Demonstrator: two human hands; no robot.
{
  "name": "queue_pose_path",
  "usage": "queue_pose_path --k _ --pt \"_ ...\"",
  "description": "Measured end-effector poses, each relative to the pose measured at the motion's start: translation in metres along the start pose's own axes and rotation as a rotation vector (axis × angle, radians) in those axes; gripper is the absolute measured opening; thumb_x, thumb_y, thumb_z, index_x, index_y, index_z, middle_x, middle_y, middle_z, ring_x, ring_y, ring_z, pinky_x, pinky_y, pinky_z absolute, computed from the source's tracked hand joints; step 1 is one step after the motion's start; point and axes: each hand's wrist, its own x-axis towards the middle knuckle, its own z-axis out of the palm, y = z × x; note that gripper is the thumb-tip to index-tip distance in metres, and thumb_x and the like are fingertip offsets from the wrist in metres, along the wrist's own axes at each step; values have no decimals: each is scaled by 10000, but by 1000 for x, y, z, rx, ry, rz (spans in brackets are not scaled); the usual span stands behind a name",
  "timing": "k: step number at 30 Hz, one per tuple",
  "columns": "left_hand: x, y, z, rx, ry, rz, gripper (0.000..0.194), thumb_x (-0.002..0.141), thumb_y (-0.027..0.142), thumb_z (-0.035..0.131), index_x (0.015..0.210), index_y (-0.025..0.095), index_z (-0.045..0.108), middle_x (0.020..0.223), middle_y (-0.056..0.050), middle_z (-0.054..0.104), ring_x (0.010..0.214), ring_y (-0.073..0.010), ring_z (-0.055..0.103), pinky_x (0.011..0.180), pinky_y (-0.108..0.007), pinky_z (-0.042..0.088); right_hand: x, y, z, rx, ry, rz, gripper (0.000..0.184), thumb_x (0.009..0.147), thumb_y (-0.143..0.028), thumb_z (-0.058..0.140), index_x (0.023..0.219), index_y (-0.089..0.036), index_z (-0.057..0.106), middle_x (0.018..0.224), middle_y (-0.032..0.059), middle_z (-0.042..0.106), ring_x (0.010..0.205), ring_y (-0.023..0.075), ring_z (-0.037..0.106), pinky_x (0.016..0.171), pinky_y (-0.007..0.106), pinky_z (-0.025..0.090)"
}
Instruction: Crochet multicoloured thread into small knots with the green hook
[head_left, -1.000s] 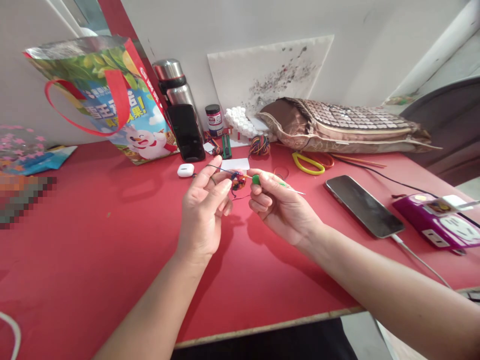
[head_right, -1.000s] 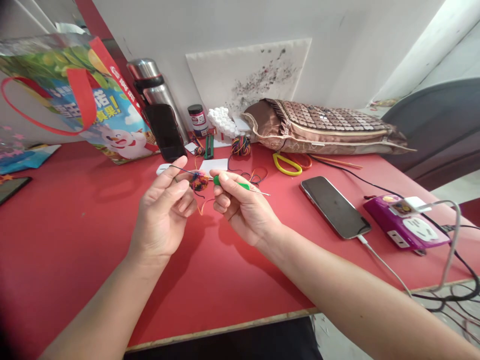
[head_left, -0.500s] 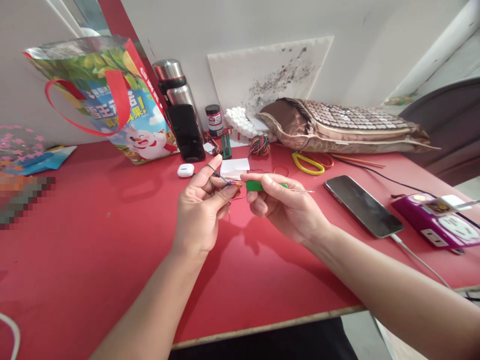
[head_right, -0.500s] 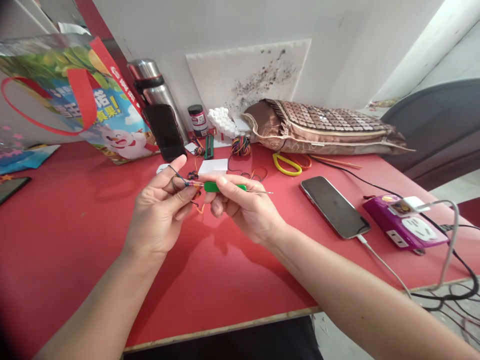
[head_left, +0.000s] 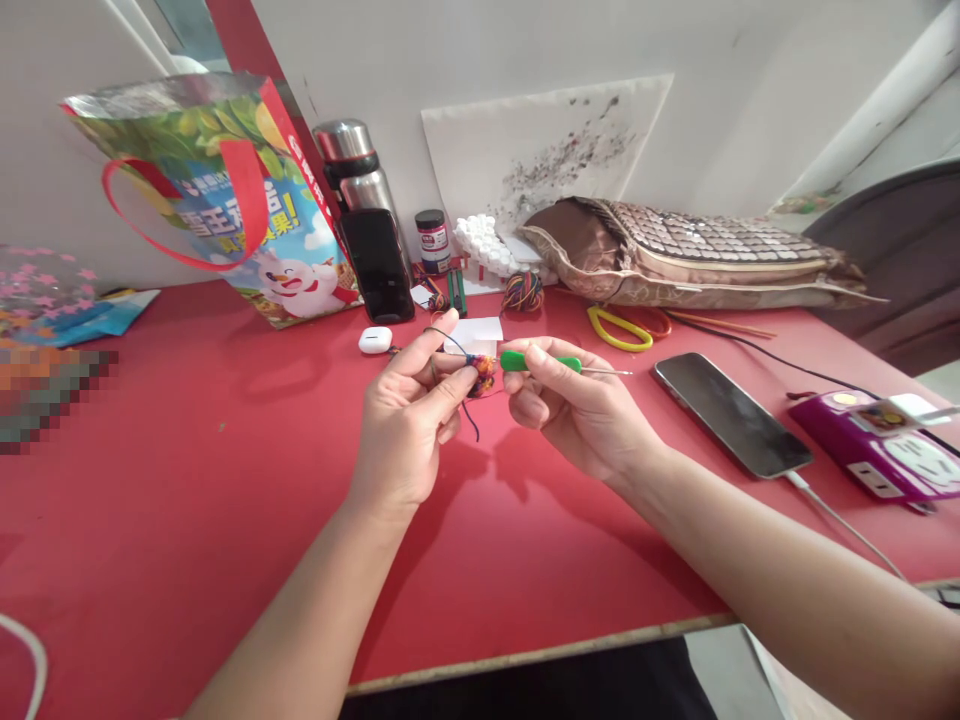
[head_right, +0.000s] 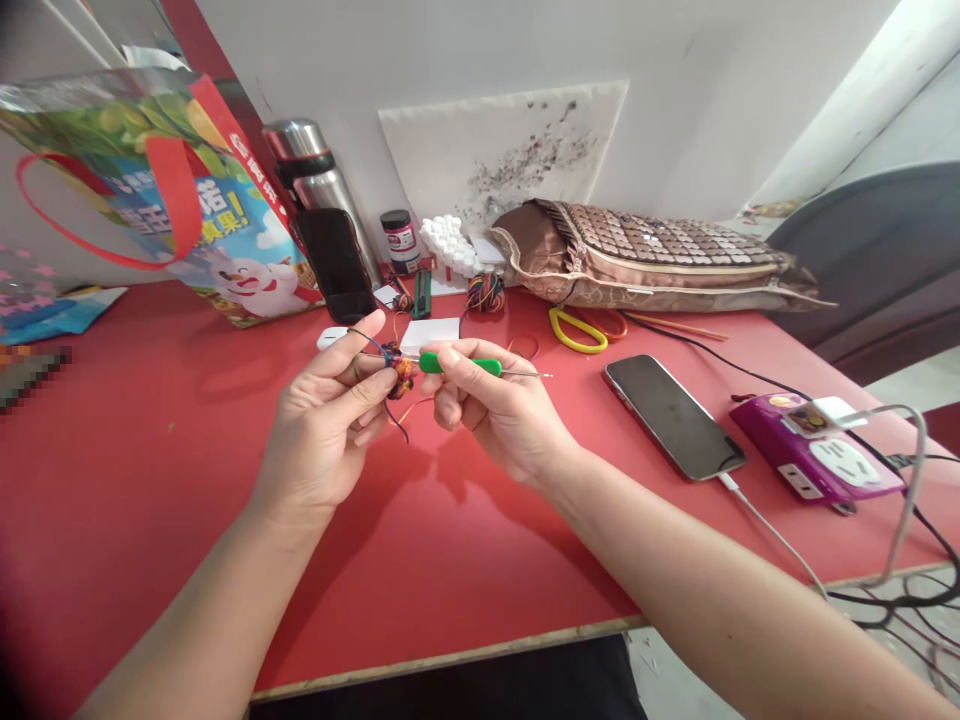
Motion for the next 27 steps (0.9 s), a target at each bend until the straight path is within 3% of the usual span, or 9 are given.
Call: queue_pose_path --k 3,9,18,27 --pt "-1 1 0 -3 9 -21 462 712 126 879 1150 272 851 773 13 698 465 -29 350 380 -191 188 -1 0 0 -13 -8 -10 233 779 -352 930 777 -185 767 712 15 758 499 70 532 535 251 449" --pt "-2 2 -1 -22 -13 -23 525 668 111 896 1159 291 852 740 15 652 491 -53 392 381 -203 184 -6 -5 -1 -161 -111 -75 264 788 -392 925 767 -194 752 724 32 780 518 117 597 540 288 461" --pt "-7 -4 8 -45 26 -54 605 721 83 844 1289 287 799 708 39 636 455 -27 318 373 -181 186 -4 2 4 -131 63 -157 240 801 -405 907 864 -210 782 708 9 741 550 113 599 558 283 502" --pt "-5 -1 5 6 53 -64 567 714 136 896 1260 261 807 901 -8 766 442 -3 349 360 -180 220 -3 1 3 -113 60 -116 239 797 -407 900 871 -207 792 706 3 722 531 96 556 544 273 454"
